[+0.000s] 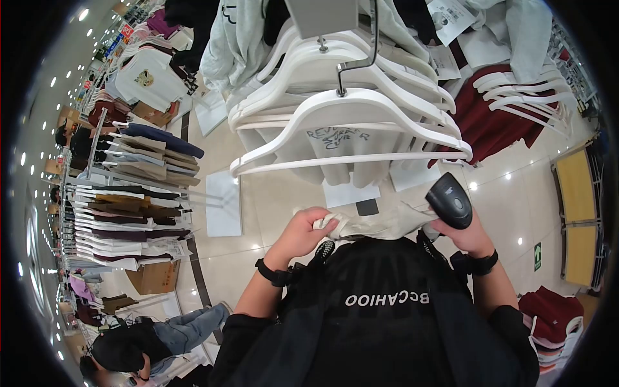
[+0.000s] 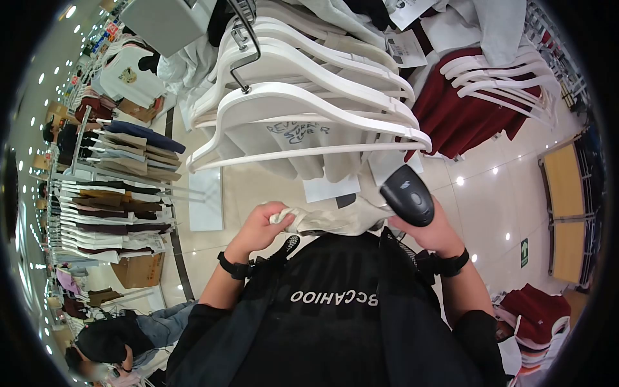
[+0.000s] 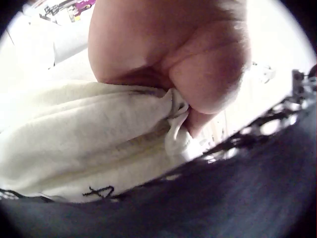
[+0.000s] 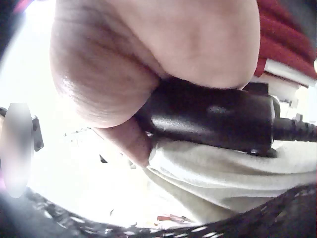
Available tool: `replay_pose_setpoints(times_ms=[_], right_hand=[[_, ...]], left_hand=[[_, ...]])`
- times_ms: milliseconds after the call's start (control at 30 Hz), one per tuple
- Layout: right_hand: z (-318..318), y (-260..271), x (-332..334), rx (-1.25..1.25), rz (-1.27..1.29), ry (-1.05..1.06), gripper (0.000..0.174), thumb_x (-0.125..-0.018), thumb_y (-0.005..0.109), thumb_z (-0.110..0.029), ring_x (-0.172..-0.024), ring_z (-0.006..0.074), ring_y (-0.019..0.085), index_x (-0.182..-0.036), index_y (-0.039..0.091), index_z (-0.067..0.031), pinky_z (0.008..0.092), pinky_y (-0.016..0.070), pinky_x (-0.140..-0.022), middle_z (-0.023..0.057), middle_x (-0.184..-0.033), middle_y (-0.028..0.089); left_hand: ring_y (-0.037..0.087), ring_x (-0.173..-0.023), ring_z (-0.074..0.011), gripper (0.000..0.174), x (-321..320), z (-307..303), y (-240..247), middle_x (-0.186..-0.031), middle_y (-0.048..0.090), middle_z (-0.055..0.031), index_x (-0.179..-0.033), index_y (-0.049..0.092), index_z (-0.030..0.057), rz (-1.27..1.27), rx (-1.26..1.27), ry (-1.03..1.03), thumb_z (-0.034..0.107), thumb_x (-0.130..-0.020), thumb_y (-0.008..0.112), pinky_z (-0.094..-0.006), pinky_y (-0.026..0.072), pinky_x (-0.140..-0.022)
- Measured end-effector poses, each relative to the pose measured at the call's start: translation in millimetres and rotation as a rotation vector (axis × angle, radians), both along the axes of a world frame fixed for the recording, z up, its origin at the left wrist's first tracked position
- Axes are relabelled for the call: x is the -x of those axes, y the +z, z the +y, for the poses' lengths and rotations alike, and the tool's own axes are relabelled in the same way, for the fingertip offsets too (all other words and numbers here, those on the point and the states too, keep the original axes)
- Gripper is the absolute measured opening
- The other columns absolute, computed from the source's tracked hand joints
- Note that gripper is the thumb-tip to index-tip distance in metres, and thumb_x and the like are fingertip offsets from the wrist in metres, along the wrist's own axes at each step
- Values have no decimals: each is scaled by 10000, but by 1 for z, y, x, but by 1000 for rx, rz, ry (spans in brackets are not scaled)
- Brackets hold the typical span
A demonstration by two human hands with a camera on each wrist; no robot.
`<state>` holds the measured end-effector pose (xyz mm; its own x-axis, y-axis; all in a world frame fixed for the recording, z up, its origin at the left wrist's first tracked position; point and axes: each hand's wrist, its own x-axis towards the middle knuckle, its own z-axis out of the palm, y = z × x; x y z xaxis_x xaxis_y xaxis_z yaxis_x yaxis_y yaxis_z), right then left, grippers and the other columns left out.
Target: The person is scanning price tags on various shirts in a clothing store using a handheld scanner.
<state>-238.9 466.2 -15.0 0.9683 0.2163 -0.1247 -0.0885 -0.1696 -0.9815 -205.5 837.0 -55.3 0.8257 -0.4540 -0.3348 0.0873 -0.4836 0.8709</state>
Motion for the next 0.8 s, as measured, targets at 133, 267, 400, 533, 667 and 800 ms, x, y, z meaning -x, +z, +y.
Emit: replay_pose_setpoints(times_ms=[133, 267, 400, 533, 667, 800], right_hand=[[37, 36, -4, -17, 29, 117, 402, -786, 794, -60, -895, 107, 631, -1144, 614, -25, 284, 502, -817, 23, -1010, 679], [82, 49, -14, -122, -121, 77, 381, -804, 774, -73, -938, 117, 639, -1146, 611, -23, 286, 506, -827, 62, -1036, 685], [109, 52, -18, -191, -184, 133, 457, -793, 787, -84, -959, 133, 641, -1195, 579, -17, 289, 506, -854, 71, -1073, 675], [95, 61, -20, -144, -227, 159, 526, -784, 797, -78, -970, 136, 639, -1241, 546, -11, 288, 507, -860, 72, -1107, 665], [54, 53, -30, -79, -190, 234, 491, -813, 730, -13, -1044, 135, 627, -1267, 545, 0, 294, 488, -905, 88, -1187, 653], [64, 43, -40, -124, -160, 387, 577, -821, 717, -28, -1169, 144, 555, -1360, 511, -19, 307, 429, -1004, 109, -1380, 554]], left_hand=[[557, -1115, -191, 207, -6, -30, 25, -1252, 592, -102, -1106, 620, 7, -258, 338, -23, 125, -936, 619, -316, 447, -904], [524, -1200, -199, 519, 0, -62, 47, -1374, 481, -104, -1305, 479, 37, 90, 758, 44, 194, -876, 724, -322, 420, -997], [600, -1107, -231, 649, 3, -81, 56, -1227, 605, -100, -1298, 470, 43, -328, 463, 7, 123, -757, 818, -355, 487, -918], [687, -886, -229, 346, 3, -71, 81, -929, 712, -85, -1024, 505, 42, -358, 109, 155, 53, -794, 764, -347, 537, -794], [678, -957, -226, 214, -1, -50, 99, -937, 696, -164, -942, 417, 72, -300, 661, 152, -47, -904, 590, -368, 528, -834], [659, -982, -328, 258, -3, -55, 139, -945, 663, -197, -962, 366, 88, -189, 1034, 84, -50, -907, 577, -451, 510, -882]])
